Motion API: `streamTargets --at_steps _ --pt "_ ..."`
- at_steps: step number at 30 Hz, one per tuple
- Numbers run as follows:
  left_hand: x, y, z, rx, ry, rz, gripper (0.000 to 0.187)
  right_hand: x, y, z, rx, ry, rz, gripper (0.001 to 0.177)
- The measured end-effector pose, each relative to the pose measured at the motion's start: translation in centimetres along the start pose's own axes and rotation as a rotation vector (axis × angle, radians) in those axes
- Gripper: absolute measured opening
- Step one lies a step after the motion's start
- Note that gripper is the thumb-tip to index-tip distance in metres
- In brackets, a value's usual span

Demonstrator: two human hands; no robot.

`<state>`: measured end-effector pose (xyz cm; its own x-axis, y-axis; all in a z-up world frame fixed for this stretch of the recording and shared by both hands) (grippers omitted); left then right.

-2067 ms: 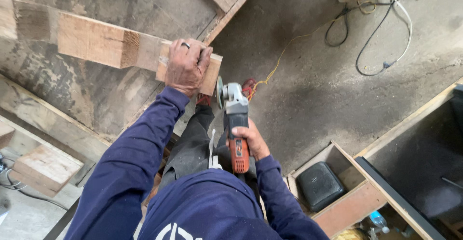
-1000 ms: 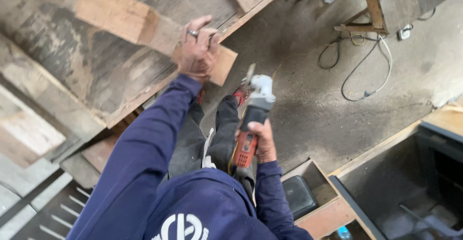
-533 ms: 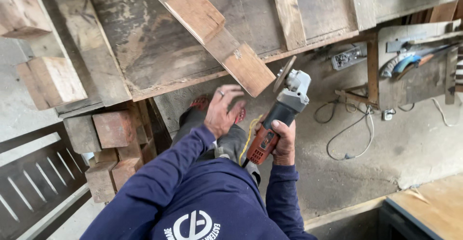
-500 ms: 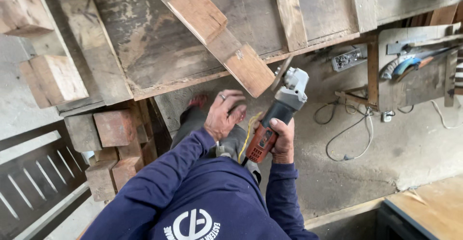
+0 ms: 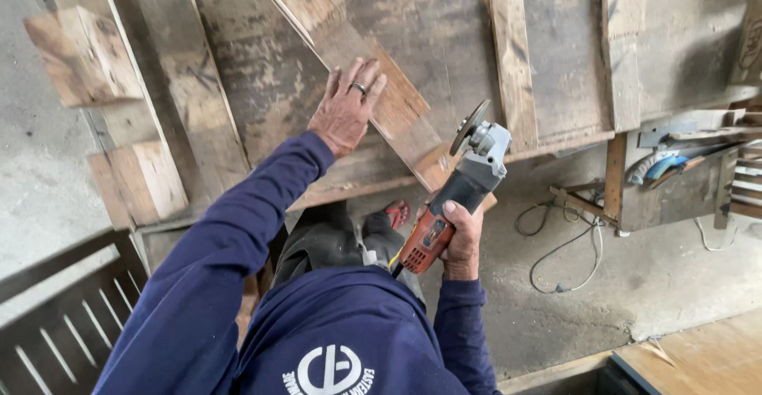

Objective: The person uses an angle grinder to sand the surface of a wooden pallet. They hold the pallet with one hand and move the grinder across the wood to smooth it, occasionally repositioning the pallet to access different areas.

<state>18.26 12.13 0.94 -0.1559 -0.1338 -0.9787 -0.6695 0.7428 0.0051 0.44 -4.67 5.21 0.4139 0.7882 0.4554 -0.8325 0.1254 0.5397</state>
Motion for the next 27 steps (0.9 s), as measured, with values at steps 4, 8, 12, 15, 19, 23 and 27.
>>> streamTargets --at_steps 4,8,12,15,19,23,27 --pt "-0.1 -4.2 1.4 0.190 -0.144 0.001 0.079 2.6 -2.3 -0.7 0.020 -0.014 -0.072 0.048" --pt "3.4 -6.9 1.0 0.433 -0.099 0.356 0.097 4.7 -3.6 -0.4 0.028 -0.013 -0.114 0.049" --pt "5.4 -6.6 0.6 0.499 -0.060 0.439 0.095 6.4 -5.2 1.0 0.000 -0.011 -0.105 0.047" --pt "5.0 -6.2 1.2 0.450 -0.117 0.214 0.079 6.7 -6.4 1.9 0.010 0.002 -0.077 0.047" --pt "2.8 -5.5 4.7 0.178 -0.031 0.033 0.077 7.2 -9.0 2.8 0.036 -0.010 0.010 0.046" --pt "0.7 -5.1 8.8 -0.300 0.261 0.040 0.089 7.6 -11.1 4.1 0.071 0.045 0.045 0.054" --pt "-1.8 -5.6 11.4 -0.758 0.411 -0.171 0.103 8.9 -12.7 4.8 0.137 0.098 0.153 0.051"
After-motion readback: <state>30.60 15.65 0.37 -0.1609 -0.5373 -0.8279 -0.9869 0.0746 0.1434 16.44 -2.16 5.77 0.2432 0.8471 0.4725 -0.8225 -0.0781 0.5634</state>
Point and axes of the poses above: each hand's wrist, its own y-axis away from the middle knuckle, its own x-axis out of the palm, z = x × y, the point moved 10 cm from there along -y, towards the middle knuckle, and after that the axes turned 7 degrees about x, right-handed, at the moved point
